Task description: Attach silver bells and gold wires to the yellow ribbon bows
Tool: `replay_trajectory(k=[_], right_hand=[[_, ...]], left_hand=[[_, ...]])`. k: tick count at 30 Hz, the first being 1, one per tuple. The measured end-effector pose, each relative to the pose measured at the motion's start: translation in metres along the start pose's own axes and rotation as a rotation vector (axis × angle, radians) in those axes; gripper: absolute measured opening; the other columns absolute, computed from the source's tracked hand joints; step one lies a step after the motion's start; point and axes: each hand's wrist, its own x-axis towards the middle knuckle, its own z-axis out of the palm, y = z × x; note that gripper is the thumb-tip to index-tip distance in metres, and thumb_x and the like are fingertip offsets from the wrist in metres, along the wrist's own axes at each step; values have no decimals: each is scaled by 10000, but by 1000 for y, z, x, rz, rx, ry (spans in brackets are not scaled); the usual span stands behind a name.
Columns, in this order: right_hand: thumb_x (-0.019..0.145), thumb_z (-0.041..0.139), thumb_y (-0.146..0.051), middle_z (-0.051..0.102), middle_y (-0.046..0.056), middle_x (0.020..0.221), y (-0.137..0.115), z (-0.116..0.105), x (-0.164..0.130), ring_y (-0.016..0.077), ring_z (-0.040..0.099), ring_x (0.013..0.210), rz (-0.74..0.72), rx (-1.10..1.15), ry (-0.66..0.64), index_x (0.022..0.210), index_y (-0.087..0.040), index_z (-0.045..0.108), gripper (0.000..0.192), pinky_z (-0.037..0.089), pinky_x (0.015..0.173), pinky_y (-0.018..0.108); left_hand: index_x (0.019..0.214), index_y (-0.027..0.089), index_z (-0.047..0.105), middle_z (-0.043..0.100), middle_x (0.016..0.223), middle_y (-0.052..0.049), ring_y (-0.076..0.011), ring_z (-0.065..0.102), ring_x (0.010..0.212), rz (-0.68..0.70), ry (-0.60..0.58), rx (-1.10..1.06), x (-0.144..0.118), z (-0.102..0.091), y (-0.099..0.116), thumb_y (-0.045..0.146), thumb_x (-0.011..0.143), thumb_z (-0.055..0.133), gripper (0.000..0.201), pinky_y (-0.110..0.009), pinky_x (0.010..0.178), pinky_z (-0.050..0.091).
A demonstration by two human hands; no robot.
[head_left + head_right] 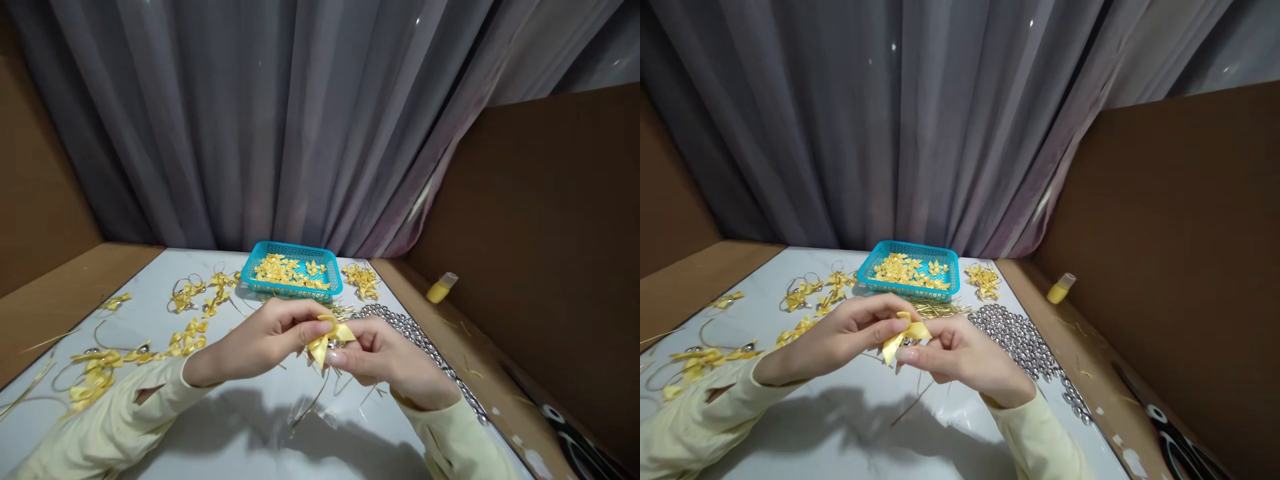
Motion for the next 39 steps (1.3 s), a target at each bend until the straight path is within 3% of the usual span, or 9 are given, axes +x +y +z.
replay_trajectory(k=[6, 14, 18, 22, 28, 33, 36, 39], right_hand=[[809, 606, -341, 181, -112, 471, -4, -2, 1, 27, 118, 405, -29, -44, 21, 808, -129, 628, 213, 88, 368, 203], [777, 634, -359, 271, -97, 472, -4, -5, -2, 27, 169, 397, 15, -92, 102, 716, -128, 603, 241, 99, 353, 199], [806, 585, -405, 251, -109, 428, -2, -7, 0, 30, 165, 376, 31, -87, 71, 726, -126, 597, 291, 108, 359, 205], [820, 549, -442, 250, -113, 420, 0, -7, 1, 36, 183, 379, 17, -163, 68, 761, -129, 587, 321, 136, 365, 202], [844, 480, -502, 371, -59, 475, -3, -4, -1, 53, 322, 440, 21, -448, 174, 650, -132, 573, 428, 241, 402, 201], [879, 411, -509, 266, -92, 439, -2, -3, -1, 49, 212, 394, 61, -306, 166, 730, -134, 574, 435, 191, 391, 207], [884, 388, -518, 253, -97, 432, 10, -1, 1, 53, 188, 393, 86, -233, 157, 756, -133, 561, 441, 158, 391, 214], [879, 387, -531, 284, -86, 439, 30, 0, 2, 57, 213, 403, 143, -249, 139, 740, -132, 559, 456, 169, 400, 219]], left_hand=[[912, 166, 566, 536, 715, 21, -87, 465, 610, -100, 51, -91, 3, 0, 0, 323, 842, 540, 174, -208, 571, 392], [838, 153, 607, 571, 723, 6, -94, 481, 632, -189, 24, -83, 5, -5, 5, 280, 781, 602, 139, -216, 588, 394], [853, 159, 610, 599, 790, -7, -116, 519, 694, -117, 83, 0, 3, -2, 1, 281, 795, 588, 137, -237, 627, 413], [849, 165, 612, 618, 801, -11, -135, 529, 728, 3, 202, 251, 0, 4, 1, 273, 825, 557, 124, -245, 642, 409], [937, 180, 610, 630, 925, -22, -144, 554, 814, 83, 116, 387, 0, 3, 3, 220, 868, 484, 149, -256, 724, 418], [923, 180, 600, 637, 916, -22, -152, 566, 832, 18, 140, 226, 7, 2, -5, 272, 859, 501, 149, -272, 740, 430], [949, 169, 572, 626, 847, -21, -140, 574, 770, -111, 88, -23, 6, 5, -18, 323, 863, 495, 193, -259, 677, 447], [870, 147, 576, 611, 773, -26, -137, 564, 734, -213, -3, -131, -4, 10, -37, 338, 879, 461, 223, -256, 651, 447]])
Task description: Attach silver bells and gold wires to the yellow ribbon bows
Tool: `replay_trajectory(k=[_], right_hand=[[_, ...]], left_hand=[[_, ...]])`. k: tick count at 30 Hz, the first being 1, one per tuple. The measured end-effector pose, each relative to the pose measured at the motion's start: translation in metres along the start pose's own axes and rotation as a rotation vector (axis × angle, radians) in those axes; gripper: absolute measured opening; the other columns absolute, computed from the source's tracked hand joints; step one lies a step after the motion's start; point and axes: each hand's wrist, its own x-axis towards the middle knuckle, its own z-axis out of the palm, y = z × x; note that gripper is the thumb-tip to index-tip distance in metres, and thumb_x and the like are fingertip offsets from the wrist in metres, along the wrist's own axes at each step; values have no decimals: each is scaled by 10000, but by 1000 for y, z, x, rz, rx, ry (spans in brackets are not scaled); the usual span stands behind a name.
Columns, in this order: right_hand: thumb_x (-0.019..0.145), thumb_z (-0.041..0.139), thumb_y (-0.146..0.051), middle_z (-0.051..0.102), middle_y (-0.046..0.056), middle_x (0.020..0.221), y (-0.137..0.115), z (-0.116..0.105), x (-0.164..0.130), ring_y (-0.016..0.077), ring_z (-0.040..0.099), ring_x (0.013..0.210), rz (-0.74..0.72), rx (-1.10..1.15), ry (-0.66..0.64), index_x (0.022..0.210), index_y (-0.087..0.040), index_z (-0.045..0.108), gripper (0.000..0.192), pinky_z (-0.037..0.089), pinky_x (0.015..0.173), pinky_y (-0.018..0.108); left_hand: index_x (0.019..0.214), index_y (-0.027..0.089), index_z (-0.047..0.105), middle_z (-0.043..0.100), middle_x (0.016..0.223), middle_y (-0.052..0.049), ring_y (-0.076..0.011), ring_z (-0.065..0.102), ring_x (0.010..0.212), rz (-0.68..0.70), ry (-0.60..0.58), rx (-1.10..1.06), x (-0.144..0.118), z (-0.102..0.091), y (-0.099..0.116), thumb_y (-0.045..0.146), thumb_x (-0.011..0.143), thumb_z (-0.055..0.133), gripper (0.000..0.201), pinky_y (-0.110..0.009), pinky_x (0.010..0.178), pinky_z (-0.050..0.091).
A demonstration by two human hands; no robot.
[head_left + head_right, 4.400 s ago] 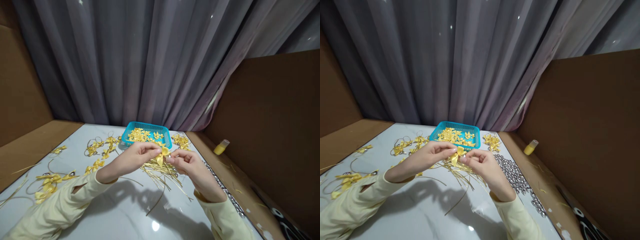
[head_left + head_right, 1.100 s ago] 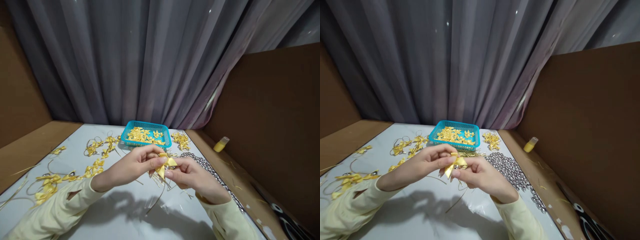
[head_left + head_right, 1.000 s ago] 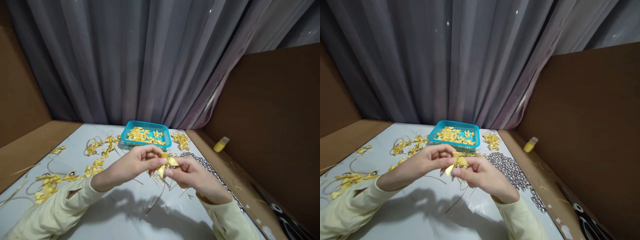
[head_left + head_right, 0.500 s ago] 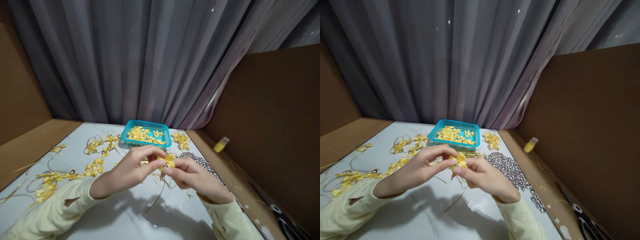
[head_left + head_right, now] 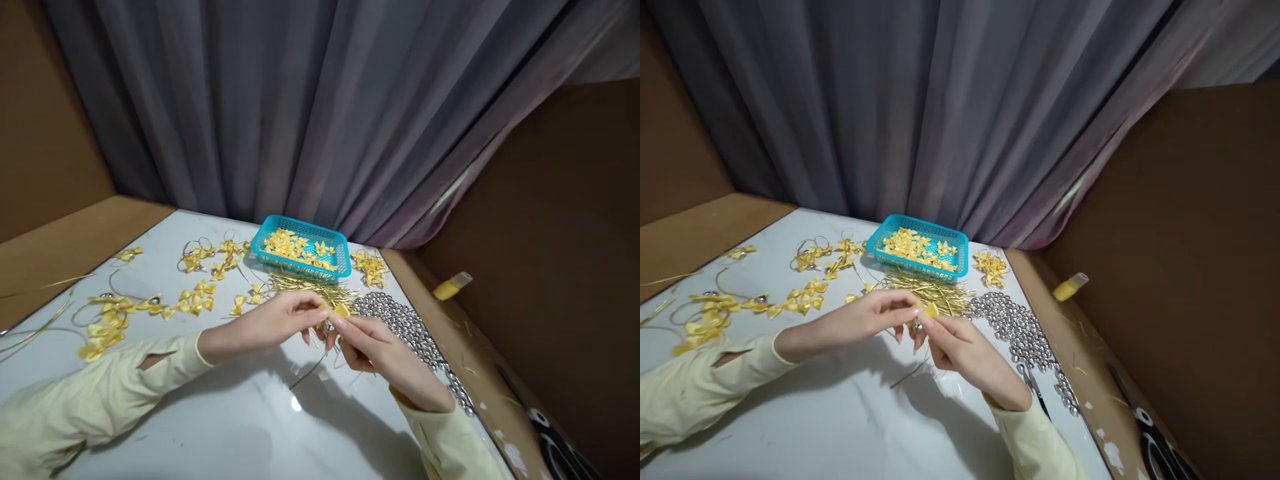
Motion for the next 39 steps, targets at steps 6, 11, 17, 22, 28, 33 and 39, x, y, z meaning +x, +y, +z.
replay_trajectory(k=[6, 11, 17, 22, 28, 33, 39], right_hand=[[878, 397, -528, 362, -64, 500, 35, 8, 4, 71, 305, 449, 58, -105, -42, 755, -153, 522, 414, 244, 441, 213], [902, 371, -493, 404, -44, 573, 44, 11, 4, 89, 394, 535, 48, -107, -38, 664, -177, 420, 398, 331, 546, 223], [935, 326, -423, 397, -47, 572, 58, 16, 9, 90, 364, 514, -24, -182, -4, 678, -187, 390, 355, 310, 532, 222], [942, 328, -352, 376, -56, 550, 72, 19, 13, 92, 359, 481, -130, -312, 62, 695, -195, 384, 298, 295, 510, 215], [942, 328, -277, 431, -32, 600, 83, 20, 17, 99, 395, 496, -237, -408, 69, 784, -187, 456, 223, 306, 523, 215], [935, 354, -280, 392, -49, 553, 86, 16, 20, 86, 365, 466, -248, -405, 41, 726, -187, 449, 249, 294, 498, 202], [923, 392, -278, 403, -56, 536, 85, 13, 23, 65, 342, 457, -219, -340, 0, 724, -161, 494, 253, 283, 472, 182]], left_hand=[[787, 149, 560, 536, 695, 15, -115, 502, 658, -85, 99, 40, -14, 7, -41, 314, 861, 493, 193, -245, 646, 400], [823, 148, 563, 529, 750, 2, -124, 481, 686, -130, 109, 56, -15, 10, -56, 367, 863, 487, 235, -254, 650, 390], [866, 133, 525, 569, 795, -38, -124, 541, 693, -252, -43, -384, -13, 12, -69, 409, 894, 440, 290, -255, 644, 409], [832, 119, 514, 577, 777, -45, -120, 553, 701, -302, -76, -583, -12, 11, -87, 362, 892, 481, 252, -241, 650, 390], [788, 124, 495, 586, 694, -29, -105, 532, 630, -289, -81, -559, -10, 10, -99, 348, 876, 516, 242, -236, 633, 381], [778, 122, 510, 601, 662, -28, -105, 529, 582, -233, -37, -359, -9, 12, -100, 400, 874, 496, 294, -238, 596, 397], [764, 121, 514, 600, 649, -24, -101, 531, 560, -216, -19, -309, -9, 13, -101, 424, 865, 497, 320, -230, 570, 419]])
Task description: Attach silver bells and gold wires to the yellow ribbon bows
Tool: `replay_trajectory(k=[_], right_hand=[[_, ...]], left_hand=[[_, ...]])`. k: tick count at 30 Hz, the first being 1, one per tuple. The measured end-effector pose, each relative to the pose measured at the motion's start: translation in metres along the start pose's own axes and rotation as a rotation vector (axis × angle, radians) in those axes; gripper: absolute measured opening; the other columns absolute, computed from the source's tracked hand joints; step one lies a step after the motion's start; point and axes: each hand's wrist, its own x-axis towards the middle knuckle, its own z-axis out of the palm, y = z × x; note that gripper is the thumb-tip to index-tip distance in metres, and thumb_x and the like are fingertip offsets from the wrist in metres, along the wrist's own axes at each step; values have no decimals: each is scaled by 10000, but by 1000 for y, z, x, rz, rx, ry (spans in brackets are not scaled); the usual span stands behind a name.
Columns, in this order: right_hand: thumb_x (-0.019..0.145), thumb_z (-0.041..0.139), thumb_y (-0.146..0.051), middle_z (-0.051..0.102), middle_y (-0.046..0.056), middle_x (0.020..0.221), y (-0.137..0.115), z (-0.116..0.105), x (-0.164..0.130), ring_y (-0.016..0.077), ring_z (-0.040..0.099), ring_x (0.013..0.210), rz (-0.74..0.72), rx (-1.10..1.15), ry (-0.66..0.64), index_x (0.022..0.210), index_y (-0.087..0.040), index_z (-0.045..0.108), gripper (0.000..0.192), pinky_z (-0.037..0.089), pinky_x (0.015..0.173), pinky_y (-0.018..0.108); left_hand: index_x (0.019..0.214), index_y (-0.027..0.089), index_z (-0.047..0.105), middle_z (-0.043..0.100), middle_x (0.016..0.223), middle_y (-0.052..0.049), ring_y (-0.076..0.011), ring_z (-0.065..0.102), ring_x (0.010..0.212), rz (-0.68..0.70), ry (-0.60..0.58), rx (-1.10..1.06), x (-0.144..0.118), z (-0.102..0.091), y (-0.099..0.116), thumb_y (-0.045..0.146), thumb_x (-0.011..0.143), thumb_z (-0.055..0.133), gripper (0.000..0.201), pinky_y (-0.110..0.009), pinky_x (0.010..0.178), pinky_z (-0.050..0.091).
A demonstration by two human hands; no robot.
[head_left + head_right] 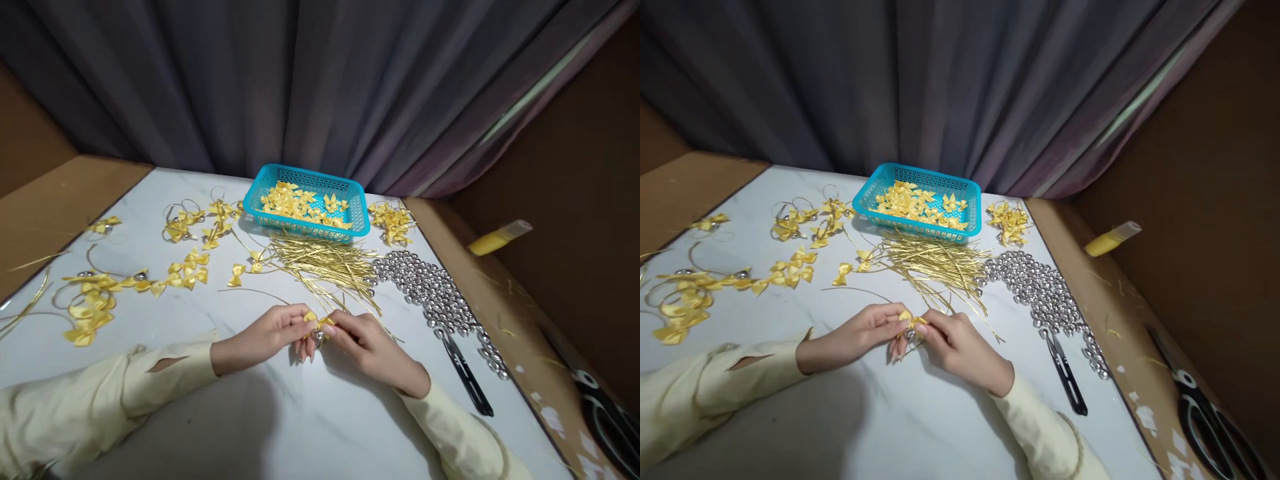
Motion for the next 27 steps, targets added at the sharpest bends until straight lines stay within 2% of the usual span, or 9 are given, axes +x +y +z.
replay_trajectory(k=[8, 22, 25, 27], right_hand=[[905, 426, -333, 375, -52, 526, 5, -2, 1, 64, 287, 466, 26, 70, -30, 717, -135, 555, 302, 240, 442, 189], [890, 433, -428, 360, -62, 536, 5, 2, 1, 61, 295, 477, 82, 163, -91, 667, -149, 476, 360, 248, 444, 190], [838, 501, -481, 323, -76, 534, 11, -2, 2, 60, 264, 477, 89, 210, -169, 722, -138, 522, 363, 232, 432, 189], [773, 580, -502, 352, -71, 556, 15, -5, 2, 64, 292, 491, 67, 208, -209, 753, -135, 555, 368, 262, 439, 186]], left_hand=[[808, 116, 537, 604, 644, -25, -101, 531, 553, -32, -27, -53, 0, -2, 0, 407, 853, 524, 295, -230, 568, 422], [760, 117, 545, 600, 610, -17, -89, 529, 532, -15, -67, 54, -3, -2, 0, 391, 869, 498, 298, -202, 532, 400], [781, 116, 546, 592, 605, -10, -86, 521, 535, -28, -52, 30, -3, -2, 1, 386, 870, 499, 289, -207, 551, 411], [797, 113, 550, 584, 598, -4, -85, 517, 537, -39, -40, 22, -3, -2, 3, 381, 870, 501, 281, -206, 553, 411]])
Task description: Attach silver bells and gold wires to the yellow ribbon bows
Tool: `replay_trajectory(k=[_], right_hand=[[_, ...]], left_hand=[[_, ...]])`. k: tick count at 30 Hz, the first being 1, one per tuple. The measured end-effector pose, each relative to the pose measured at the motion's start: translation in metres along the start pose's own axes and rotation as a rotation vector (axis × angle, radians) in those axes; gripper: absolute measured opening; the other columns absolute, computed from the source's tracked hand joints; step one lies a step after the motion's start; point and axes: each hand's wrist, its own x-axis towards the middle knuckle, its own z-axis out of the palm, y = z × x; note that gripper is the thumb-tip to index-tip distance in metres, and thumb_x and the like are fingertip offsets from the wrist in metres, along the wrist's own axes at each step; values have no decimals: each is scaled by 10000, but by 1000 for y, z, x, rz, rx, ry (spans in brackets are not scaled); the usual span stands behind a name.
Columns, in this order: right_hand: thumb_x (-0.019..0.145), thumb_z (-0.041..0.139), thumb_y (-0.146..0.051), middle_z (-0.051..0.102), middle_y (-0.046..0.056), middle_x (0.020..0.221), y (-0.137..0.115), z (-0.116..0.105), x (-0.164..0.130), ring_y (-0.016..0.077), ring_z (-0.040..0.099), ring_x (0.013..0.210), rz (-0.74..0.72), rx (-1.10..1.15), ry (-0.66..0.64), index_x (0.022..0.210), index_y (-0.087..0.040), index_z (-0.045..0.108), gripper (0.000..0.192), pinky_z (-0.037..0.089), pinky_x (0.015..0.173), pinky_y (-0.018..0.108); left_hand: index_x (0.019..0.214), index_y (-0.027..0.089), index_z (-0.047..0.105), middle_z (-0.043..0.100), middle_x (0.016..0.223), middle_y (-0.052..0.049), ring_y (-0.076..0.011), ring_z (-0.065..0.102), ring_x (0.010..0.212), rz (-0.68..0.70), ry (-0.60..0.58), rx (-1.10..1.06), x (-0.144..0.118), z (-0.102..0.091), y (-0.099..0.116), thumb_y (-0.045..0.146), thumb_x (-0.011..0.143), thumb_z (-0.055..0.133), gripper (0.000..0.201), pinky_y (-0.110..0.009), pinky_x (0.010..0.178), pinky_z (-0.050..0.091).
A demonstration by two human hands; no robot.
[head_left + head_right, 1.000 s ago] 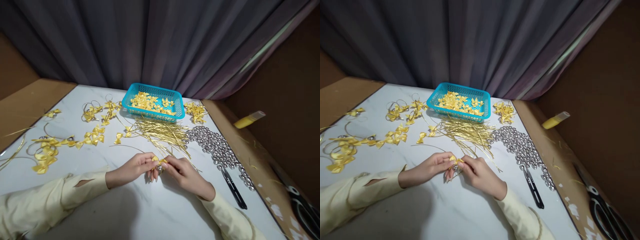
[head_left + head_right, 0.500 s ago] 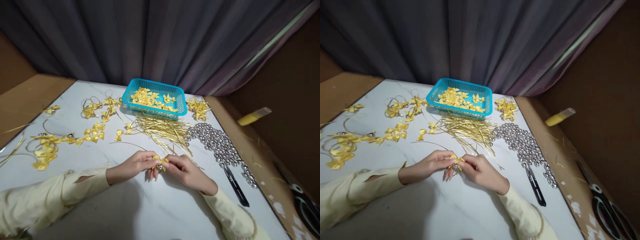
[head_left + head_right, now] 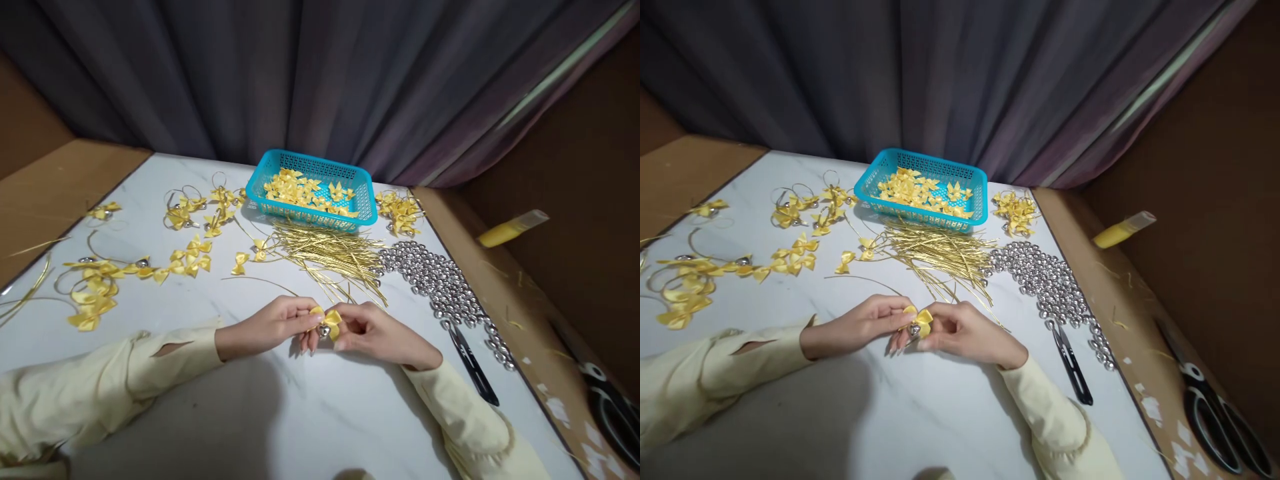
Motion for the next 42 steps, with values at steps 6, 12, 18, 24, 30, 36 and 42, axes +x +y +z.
replay_trajectory(k=[6, 12, 18, 24, 30, 36, 42], right_hand=[[857, 534, -343, 566, 61, 862, -4, 4, 5, 146, 524, 856, -190, -37, 21, 817, -153, 666, 235, 425, 806, 292], [871, 491, -394, 590, 25, 692, -4, 6, 2, 117, 520, 645, -11, 117, -4, 788, -122, 614, 310, 419, 611, 238], [880, 443, -406, 476, -23, 593, -5, 7, 3, 81, 400, 538, -27, 102, 72, 645, -149, 480, 350, 332, 516, 202], [899, 389, -438, 432, -31, 576, -2, 10, 4, 86, 380, 536, -48, 29, 33, 652, -158, 455, 380, 312, 511, 211], [890, 375, -494, 416, -32, 568, -3, 10, 4, 83, 367, 528, -63, 19, 50, 632, -160, 445, 428, 305, 502, 210], [887, 384, -489, 415, -37, 553, -2, 11, 4, 79, 363, 513, -66, 36, 50, 626, -162, 440, 422, 303, 490, 206], [879, 406, -475, 414, -36, 545, -3, 10, 5, 77, 357, 503, -49, 75, 45, 617, -161, 437, 410, 296, 486, 204]], left_hand=[[781, 117, 536, 584, 595, -5, -81, 512, 525, -2, 0, -17, 0, -1, -1, 380, 873, 498, 281, -204, 543, 408], [795, 102, 567, 585, 615, -17, -88, 524, 537, 13, -25, -20, 0, 0, 0, 359, 878, 495, 279, -208, 536, 413], [796, 109, 571, 603, 627, -19, -87, 534, 545, 21, -42, -16, -2, 0, 1, 352, 878, 501, 266, -204, 542, 412], [789, 110, 570, 601, 621, -16, -80, 526, 535, 29, -69, -21, -2, 0, 1, 367, 868, 513, 275, -197, 537, 413], [799, 113, 582, 602, 622, -14, -77, 522, 536, 17, -74, -13, -2, 1, 3, 369, 866, 515, 273, -190, 529, 410], [807, 115, 586, 604, 621, -15, -80, 519, 536, 14, -79, -8, -3, 0, 2, 380, 862, 518, 279, -195, 538, 415], [804, 113, 583, 608, 624, -17, -76, 516, 539, 22, -73, 7, -4, -1, 4, 359, 874, 505, 268, -189, 537, 404]])
